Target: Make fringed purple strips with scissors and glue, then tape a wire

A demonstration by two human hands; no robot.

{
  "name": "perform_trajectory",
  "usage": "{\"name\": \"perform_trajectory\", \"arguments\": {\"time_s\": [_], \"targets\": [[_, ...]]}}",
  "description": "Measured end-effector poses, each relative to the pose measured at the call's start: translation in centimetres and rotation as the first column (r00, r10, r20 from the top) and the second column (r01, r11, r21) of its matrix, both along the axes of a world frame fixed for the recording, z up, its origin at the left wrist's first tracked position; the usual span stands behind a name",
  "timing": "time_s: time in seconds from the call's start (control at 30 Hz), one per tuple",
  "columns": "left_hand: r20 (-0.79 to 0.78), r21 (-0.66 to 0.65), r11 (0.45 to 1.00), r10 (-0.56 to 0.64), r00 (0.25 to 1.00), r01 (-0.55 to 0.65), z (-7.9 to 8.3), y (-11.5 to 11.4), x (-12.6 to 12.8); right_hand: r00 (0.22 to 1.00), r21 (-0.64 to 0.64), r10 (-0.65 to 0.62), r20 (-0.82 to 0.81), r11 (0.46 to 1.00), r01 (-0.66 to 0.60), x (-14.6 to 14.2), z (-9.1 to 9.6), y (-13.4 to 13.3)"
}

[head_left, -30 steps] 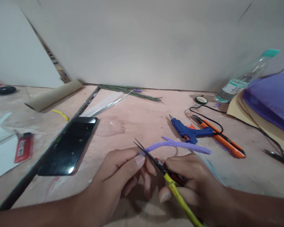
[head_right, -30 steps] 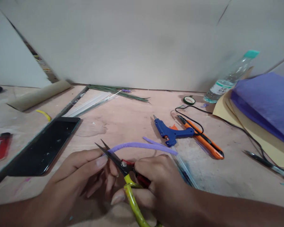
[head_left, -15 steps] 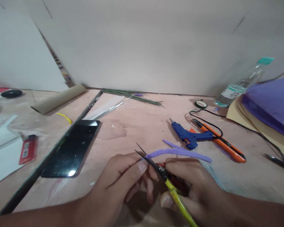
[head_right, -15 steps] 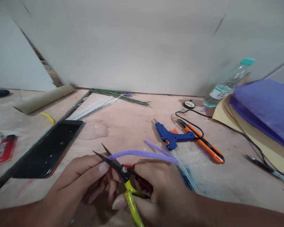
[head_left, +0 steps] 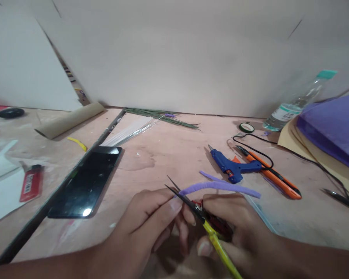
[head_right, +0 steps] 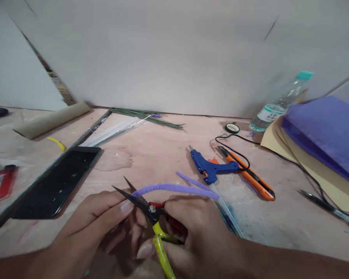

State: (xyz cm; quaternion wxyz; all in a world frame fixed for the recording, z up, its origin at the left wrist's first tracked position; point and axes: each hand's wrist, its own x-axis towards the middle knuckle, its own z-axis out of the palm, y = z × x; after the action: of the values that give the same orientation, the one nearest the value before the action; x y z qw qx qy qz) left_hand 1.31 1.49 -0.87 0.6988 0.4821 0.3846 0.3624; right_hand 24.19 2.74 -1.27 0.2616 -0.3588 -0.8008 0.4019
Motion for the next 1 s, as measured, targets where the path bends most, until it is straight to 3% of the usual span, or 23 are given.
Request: {"name": "perform_trajectory", "arguments": {"time_s": [0.47, 0.77, 1.0], "targets": [[0.002, -0.060, 0.998, 0.004, 1.000, -0.004, 0.0, 0.1, -0.2, 0.998, -0.016, -0.044, -0.035, 0.999, 0.044, 0.2, -0.5, 0.0], [-0.081, 0.046, 0.992, 0.121, 0.989, -0.117, 0.4, 0.4, -0.3, 0.992, -0.053, -0.030, -0.123, 0.998, 0.023, 0.1, -0.9, 0.2], [-0.144, 0.233, 0.957, 0.208, 0.967, -0.171, 1.1, 0.8, 0.2, 0.999, -0.060, -0.031, -0.024, 0.998, 0.029, -0.1, 0.4, 0.2]]}}
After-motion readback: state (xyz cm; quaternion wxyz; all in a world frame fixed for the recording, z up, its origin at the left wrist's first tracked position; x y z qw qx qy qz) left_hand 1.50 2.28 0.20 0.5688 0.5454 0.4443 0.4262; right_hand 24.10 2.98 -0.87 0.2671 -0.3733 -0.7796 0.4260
